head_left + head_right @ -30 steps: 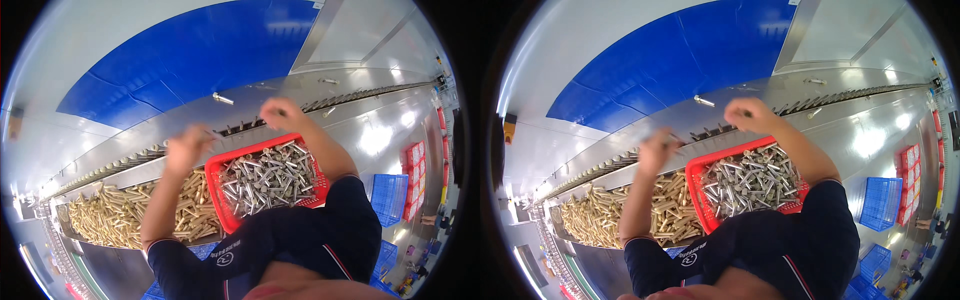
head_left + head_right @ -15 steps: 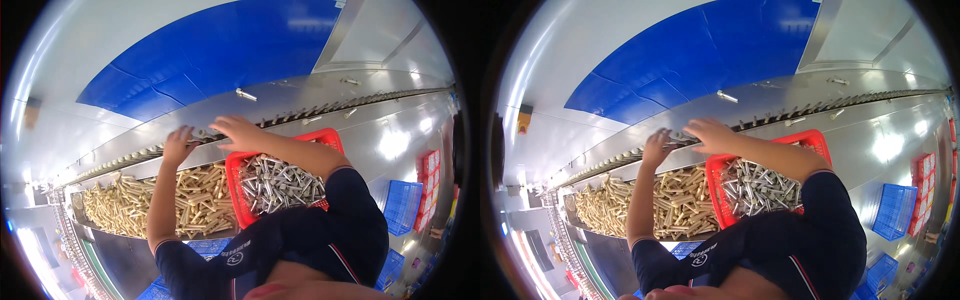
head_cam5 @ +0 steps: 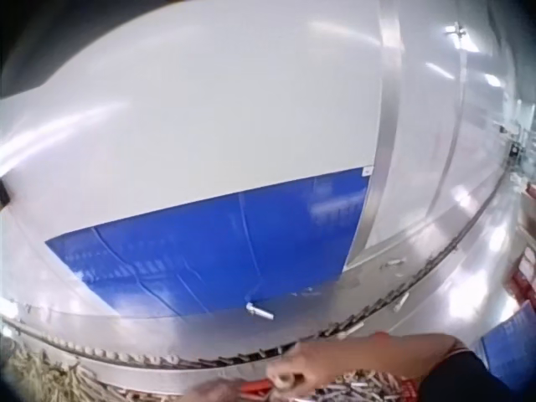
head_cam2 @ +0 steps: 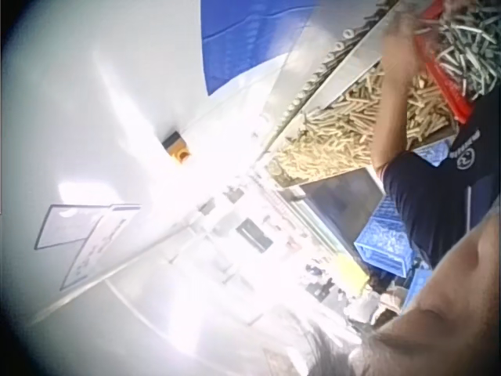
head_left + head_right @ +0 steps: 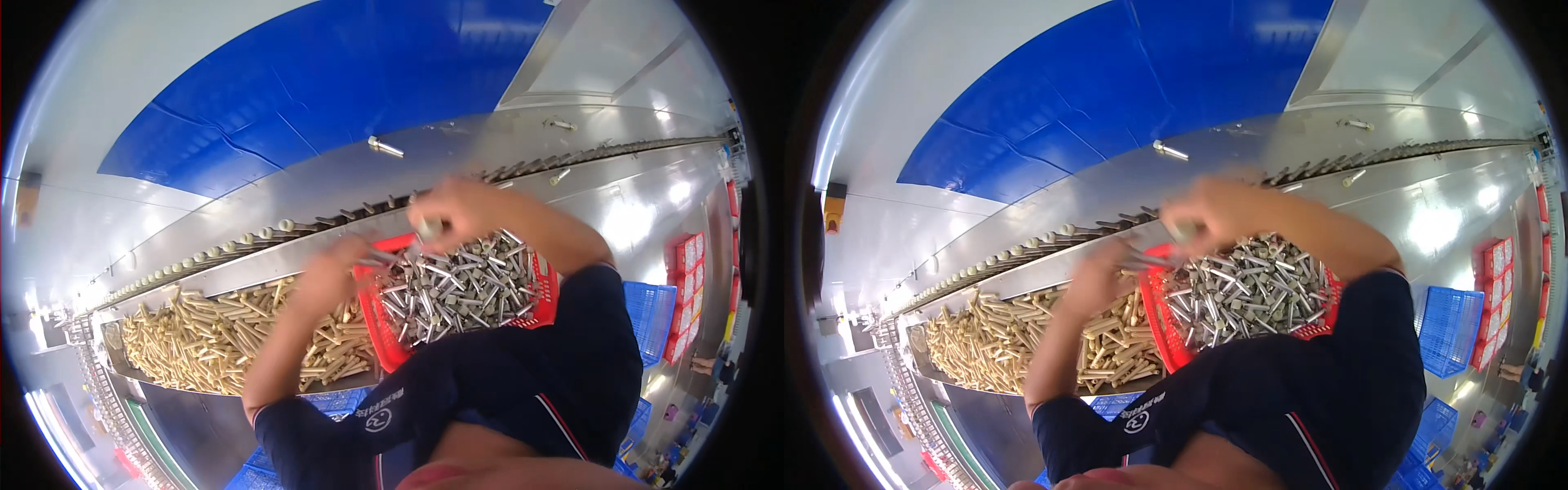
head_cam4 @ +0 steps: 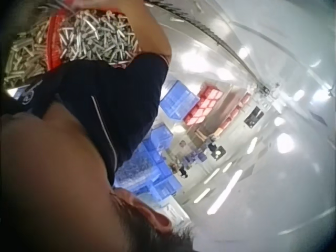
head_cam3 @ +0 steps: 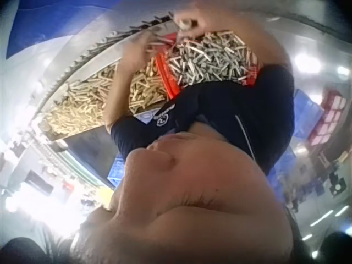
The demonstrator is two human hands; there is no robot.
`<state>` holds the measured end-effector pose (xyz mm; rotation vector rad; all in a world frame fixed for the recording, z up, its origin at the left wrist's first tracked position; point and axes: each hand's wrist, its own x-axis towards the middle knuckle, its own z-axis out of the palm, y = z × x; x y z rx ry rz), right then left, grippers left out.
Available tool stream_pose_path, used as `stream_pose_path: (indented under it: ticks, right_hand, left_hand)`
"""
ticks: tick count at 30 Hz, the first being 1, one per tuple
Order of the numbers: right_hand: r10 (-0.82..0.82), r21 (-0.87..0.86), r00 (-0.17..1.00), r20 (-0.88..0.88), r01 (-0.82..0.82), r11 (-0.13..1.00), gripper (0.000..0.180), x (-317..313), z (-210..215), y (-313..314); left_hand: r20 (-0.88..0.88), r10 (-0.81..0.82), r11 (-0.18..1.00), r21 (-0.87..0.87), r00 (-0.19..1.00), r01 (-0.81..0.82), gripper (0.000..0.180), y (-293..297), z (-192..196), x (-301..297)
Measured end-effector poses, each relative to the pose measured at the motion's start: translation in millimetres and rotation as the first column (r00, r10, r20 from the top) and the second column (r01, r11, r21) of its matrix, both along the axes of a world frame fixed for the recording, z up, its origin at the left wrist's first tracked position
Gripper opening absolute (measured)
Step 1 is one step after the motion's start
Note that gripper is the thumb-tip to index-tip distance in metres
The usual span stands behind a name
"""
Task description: The person places small silver mechanical components from a red basket onto a moving conveyor belt with many white cylindrical holders.
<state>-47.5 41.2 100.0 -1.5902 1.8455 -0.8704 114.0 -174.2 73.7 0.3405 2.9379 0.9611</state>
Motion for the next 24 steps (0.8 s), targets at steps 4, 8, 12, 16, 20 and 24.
stream_pose_path:
  ticks: [4,8,12,16,20,24]
  right_hand:
    - [0.168,0.280,0.984,-0.061,-0.144,0.949,0.049,31.6,-123.4,61.6]
    - [-0.075,0.142,0.977,-0.201,0.104,0.984,0.060,32.7,-117.4,19.1]
    - [-0.327,-0.400,0.884,-0.335,0.181,0.899,0.049,28.5,-110.6,-96.9]
    - [-0.125,0.013,0.951,-0.283,0.134,0.991,0.033,3.9,-151.4,-153.8]
    - [-0.277,-0.337,0.959,-0.059,0.242,0.910,0.024,-22.0,-81.2,-118.2]
    - [-0.134,-0.423,0.982,0.136,0.180,0.888,0.012,-16.7,18.3,-19.9]
  left_hand:
    - [0.108,-0.210,0.914,-0.331,0.972,0.235,0.065,2.5,-53.6,14.5]
    - [-0.345,0.186,0.821,-0.460,0.920,-0.338,0.058,-94.1,-59.7,-11.3]
    - [-0.292,0.024,0.905,-0.399,0.956,-0.145,0.041,-125.8,-87.1,-29.5]
    - [-0.264,0.001,0.894,-0.431,0.965,-0.119,0.028,-110.2,-94.4,-48.0]
    - [-0.259,0.150,0.966,-0.167,0.954,-0.197,0.027,-97.2,-59.6,-60.7]
    - [-0.122,0.027,0.994,0.112,0.992,-0.013,0.024,-35.7,36.0,-39.6]
